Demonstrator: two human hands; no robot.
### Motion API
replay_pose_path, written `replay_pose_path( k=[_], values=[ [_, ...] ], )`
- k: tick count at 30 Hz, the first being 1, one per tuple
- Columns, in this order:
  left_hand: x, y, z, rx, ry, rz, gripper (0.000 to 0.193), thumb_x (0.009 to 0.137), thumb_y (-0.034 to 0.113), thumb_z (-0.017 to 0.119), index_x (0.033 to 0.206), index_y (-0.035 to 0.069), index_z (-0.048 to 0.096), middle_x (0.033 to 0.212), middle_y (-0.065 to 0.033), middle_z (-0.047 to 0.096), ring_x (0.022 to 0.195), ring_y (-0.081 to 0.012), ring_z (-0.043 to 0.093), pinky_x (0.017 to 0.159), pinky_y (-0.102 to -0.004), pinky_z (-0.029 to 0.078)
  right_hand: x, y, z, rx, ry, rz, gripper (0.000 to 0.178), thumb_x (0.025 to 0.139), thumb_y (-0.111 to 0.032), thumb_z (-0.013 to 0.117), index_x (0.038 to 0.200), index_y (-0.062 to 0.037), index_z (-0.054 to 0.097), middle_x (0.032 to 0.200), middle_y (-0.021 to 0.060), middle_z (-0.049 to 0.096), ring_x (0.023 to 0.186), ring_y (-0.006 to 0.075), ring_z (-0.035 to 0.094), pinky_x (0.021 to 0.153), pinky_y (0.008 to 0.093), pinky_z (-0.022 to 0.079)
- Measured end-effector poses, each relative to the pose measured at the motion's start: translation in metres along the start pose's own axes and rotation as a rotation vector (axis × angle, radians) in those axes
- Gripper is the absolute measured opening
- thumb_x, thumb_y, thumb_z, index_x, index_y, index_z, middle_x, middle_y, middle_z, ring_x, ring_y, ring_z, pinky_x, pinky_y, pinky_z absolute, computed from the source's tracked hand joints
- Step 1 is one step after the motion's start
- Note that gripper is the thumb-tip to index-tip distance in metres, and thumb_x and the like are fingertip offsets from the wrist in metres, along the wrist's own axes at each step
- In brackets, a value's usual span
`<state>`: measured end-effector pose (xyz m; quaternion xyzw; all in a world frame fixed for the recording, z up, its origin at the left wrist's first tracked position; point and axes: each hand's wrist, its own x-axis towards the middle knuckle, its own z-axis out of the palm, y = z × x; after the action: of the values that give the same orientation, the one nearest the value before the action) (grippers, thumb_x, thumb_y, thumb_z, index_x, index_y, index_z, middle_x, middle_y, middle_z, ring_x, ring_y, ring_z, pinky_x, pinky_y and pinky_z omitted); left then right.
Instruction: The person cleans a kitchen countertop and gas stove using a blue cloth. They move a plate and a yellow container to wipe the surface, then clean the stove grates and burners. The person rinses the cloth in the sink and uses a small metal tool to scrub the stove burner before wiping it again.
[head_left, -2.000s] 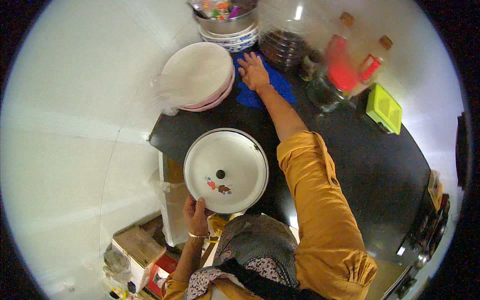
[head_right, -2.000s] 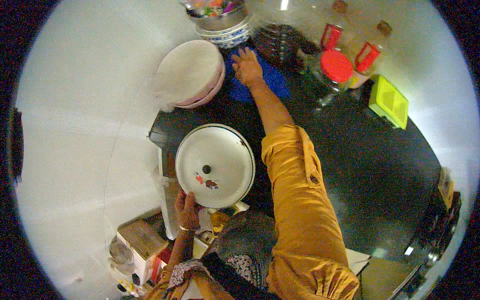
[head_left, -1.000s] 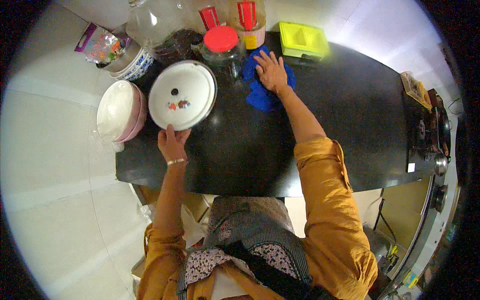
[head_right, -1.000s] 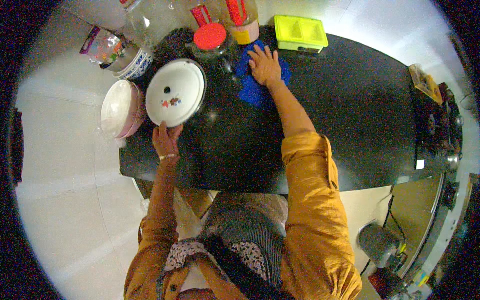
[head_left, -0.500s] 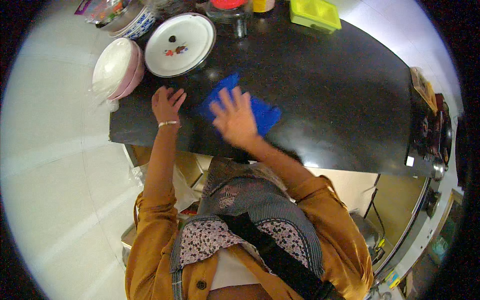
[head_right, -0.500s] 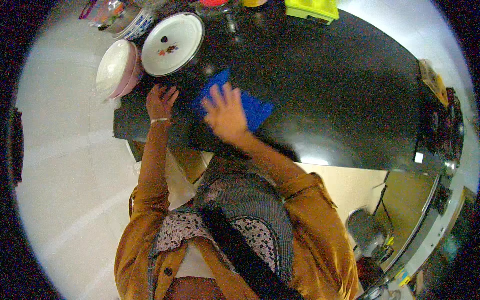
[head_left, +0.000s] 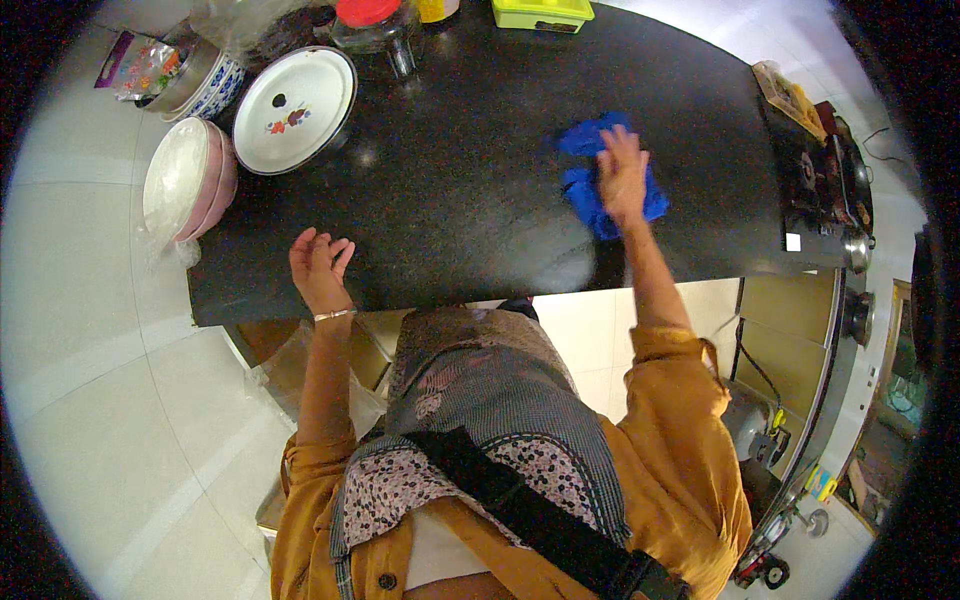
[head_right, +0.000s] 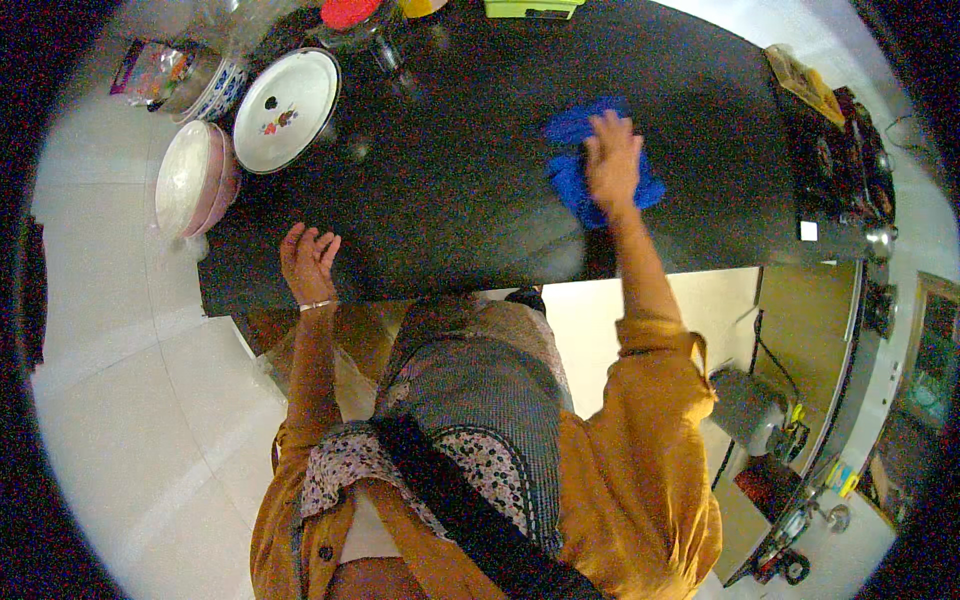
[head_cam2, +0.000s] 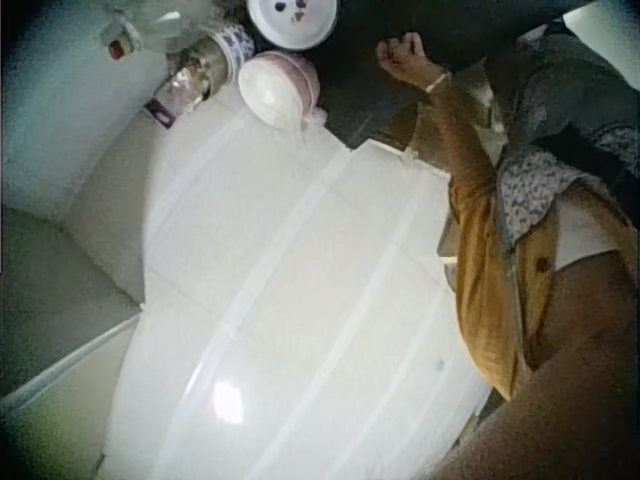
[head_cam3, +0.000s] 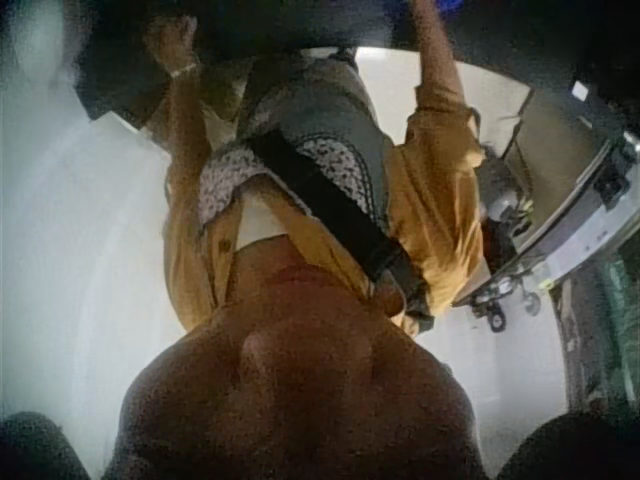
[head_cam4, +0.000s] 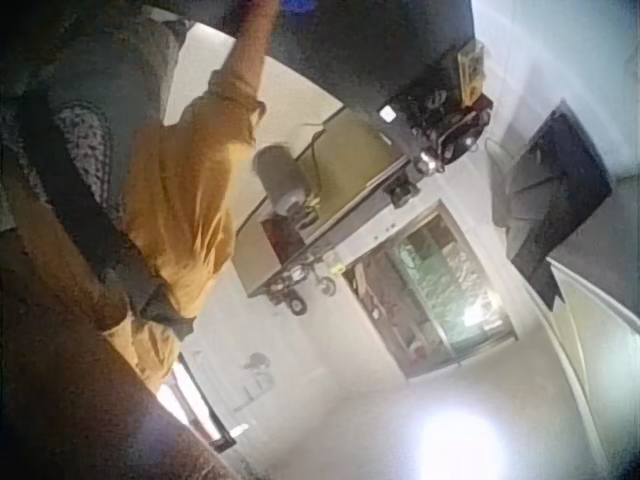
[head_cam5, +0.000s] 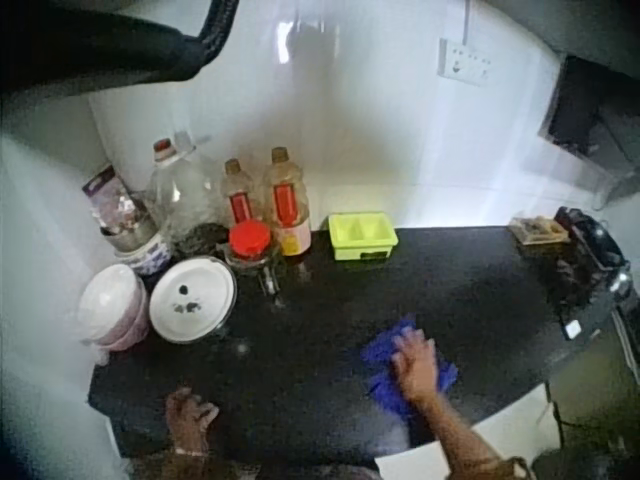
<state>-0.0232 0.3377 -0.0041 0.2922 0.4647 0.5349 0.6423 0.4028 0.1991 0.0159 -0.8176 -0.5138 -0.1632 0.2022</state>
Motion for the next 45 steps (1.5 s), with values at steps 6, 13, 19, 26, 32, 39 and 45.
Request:
replay_pose_path(
  k=[6, 13, 19, 26, 32, 39, 45],
  values=[
    [-0.016, -0.018, 0.0, 0.018, -0.059, 0.004, 0.025, 0.084, 0.007, 0.056, 0.108, 0.004, 0.049, 0.097, -0.011, 0.054, 0.081, -0.021, 0.06, 0.076, -0.0401, 0.055, -0.024, -0.005, 0.04, 0.132, -0.016, -0.05, 0.046, 0.084, 0.006, 0.043, 0.129, -0.0046, 0.041, 0.143, 0.0151, 0.029, 0.136, 0.0328, 0.015, 0.109, 0.0476, 0.001],
    [-0.02, -0.002, 0.0, 0.077, 0.003, 0.151, 0.028, 0.08, 0.0, 0.054, 0.108, 0.001, 0.049, 0.097, -0.0094, 0.052, 0.078, -0.0182, 0.058, 0.074, -0.035, 0.054, -0.126, -0.301, 0.047, 0.431, -0.284, -0.499, 0.041, 0.079, -0.02, 0.054, 0.12, -0.0134, 0.054, 0.138, 0.012, 0.037, 0.131, 0.0367, 0.026, 0.105, 0.0593, 0.015],
    [-0.009, 0.009, -0.007, 0.113, -0.003, 0.174, 0.026, 0.083, 0.001, 0.052, 0.108, 0.0, 0.048, 0.097, -0.0089, 0.052, 0.078, -0.0161, 0.058, 0.074, -0.0329, 0.053, -0.117, -0.264, 0.023, 0.282, -0.364, -0.475, 0.043, 0.086, -0.027, 0.048, 0.128, -0.0155, 0.046, 0.138, 0.0099, 0.036, 0.132, 0.0316, 0.025, 0.108, 0.0488, 0.018],
    [-0.005, -0.003, -0.016, 0.058, -0.037, 0.171, 0.027, 0.08, 0.002, 0.058, 0.106, 0.004, 0.05, 0.091, -0.0082, 0.055, 0.074, -0.0186, 0.059, 0.069, -0.0335, 0.055, -0.088, -0.153, -0.025, 0.089, -0.335, -0.255, 0.04, 0.09, -0.023, 0.044, 0.129, -0.0143, 0.046, 0.139, 0.0098, 0.037, 0.131, 0.0309, 0.028, 0.108, 0.0485, 0.018],
    [-0.018, -0.008, -0.016, 0.108, -0.042, 0.163, 0.022, 0.085, 0.002, 0.052, 0.107, 0.001, 0.049, 0.093, -0.0075, 0.053, 0.075, -0.0142, 0.057, 0.071, -0.0321, 0.054, -0.016, -0.026, -0.019, 0.009, -0.082, -0.073, 0.037, 0.09, -0.015, 0.045, 0.126, -0.0144, 0.049, 0.135, 0.0098, 0.043, 0.129, 0.0336, 0.031, 0.108, 0.0477, 0.019],
    [-0.043, -0.036, -0.049, 0.047, 0.104, 0.161, 0.02, 0.086, 0.003, 0.052, 0.106, 0.003, 0.049, 0.094, -0.0073, 0.054, 0.073, -0.0147, 0.057, 0.067, -0.0305, 0.053, -0.017, -0.109, 0.003, 0.661, 0.123, -0.089, 0.042, 0.071, 0.017, 0.035, 0.098, -0.0027, 0.06, 0.112, 0.018, 0.059, 0.113, 0.0303, 0.052, 0.104, 0.0399, 0.032],
    [-0.051, -0.02, -0.032, 0.089, 0.095, 0.272, 0.022, 0.085, -0.001, 0.049, 0.107, 0.003, 0.05, 0.092, -0.0067, 0.054, 0.073, -0.0154, 0.058, 0.068, -0.03, 0.054, -0.072, -0.24, 0.03, 0.51, -0.508, -0.747, 0.031, 0.085, -0.027, 0.05, 0.113, -0.0132, 0.058, 0.134, 0.0076, 0.043, 0.132, 0.0296, 0.026, 0.109, 0.0514, 0.013]
  ],
)
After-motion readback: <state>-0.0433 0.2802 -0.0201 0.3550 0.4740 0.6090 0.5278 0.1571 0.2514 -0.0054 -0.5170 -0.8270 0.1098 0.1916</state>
